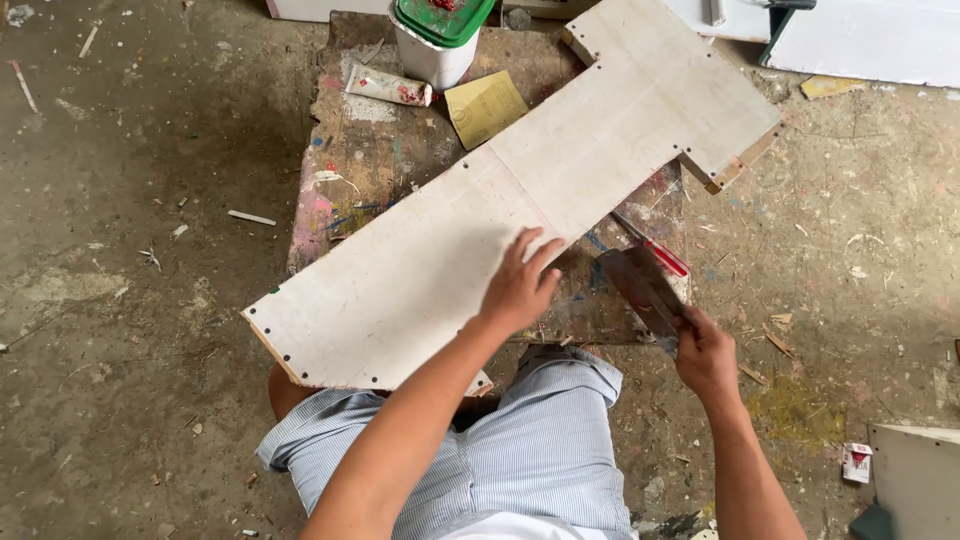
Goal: Removing screws from a large wooden component and using a scraper to clean the edges.
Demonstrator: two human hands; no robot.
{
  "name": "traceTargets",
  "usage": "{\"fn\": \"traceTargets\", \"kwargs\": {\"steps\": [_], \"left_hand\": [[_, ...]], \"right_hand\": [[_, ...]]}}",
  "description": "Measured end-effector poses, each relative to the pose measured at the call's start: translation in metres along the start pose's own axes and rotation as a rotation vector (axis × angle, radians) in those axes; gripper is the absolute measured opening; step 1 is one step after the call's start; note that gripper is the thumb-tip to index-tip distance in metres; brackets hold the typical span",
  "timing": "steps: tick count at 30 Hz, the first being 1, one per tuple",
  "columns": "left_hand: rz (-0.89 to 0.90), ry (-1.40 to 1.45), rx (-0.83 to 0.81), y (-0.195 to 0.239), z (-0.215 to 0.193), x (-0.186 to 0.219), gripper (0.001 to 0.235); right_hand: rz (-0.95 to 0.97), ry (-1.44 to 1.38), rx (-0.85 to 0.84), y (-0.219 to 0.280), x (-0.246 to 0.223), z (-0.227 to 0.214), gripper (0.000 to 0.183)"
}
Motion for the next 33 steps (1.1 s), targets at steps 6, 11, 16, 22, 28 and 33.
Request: {"fn": "traceTargets", "kwargs": {"steps": [6,11,16,22,28,33], "left_hand": [[-0.258,0.516,0.032,0.037,0.05,0.045,0.077],[-0.65,1.196,0.044,0.049,0.13,0.028,0.102],[-0.597,1.279,0.101,0.031,0.161,0.012,0.021],[-0.552,1.234,0.001,0.035,0.124,0.056,0.029],[-0.612,0.944,-0.239,0.041,0.126,0.08,0.042],[-0.727,0.903,-0.463,0.061,0.168,0.088,0.055]], "right_hand": [[0.282,-0.847,0.14,0.024,-0.022,0.011,0.015],[0.5,-1.108,0.178,0.041,-0.046,0.013,0.007],[0.561,-1.027,0.28,0.046,0.001,0.014,0.024],[0.541,-1.109,0.532,0.067,0.063,-0.058,0.02],[0.566,-1.353,0.464,0.098,0.145,-0.058,0.12],[0.79,-1.408,0.527,0.116,0.138,-0.076,0.023]]}}
Point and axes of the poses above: each hand's wrist, its own y-axis away from the middle knuckle, its own z-axis out of the palm, x = y × z, the point moved 4 cm from there along -y, towards the middle knuckle, and after that the axes turned 10 degrees about y, right-handed, at the moved point
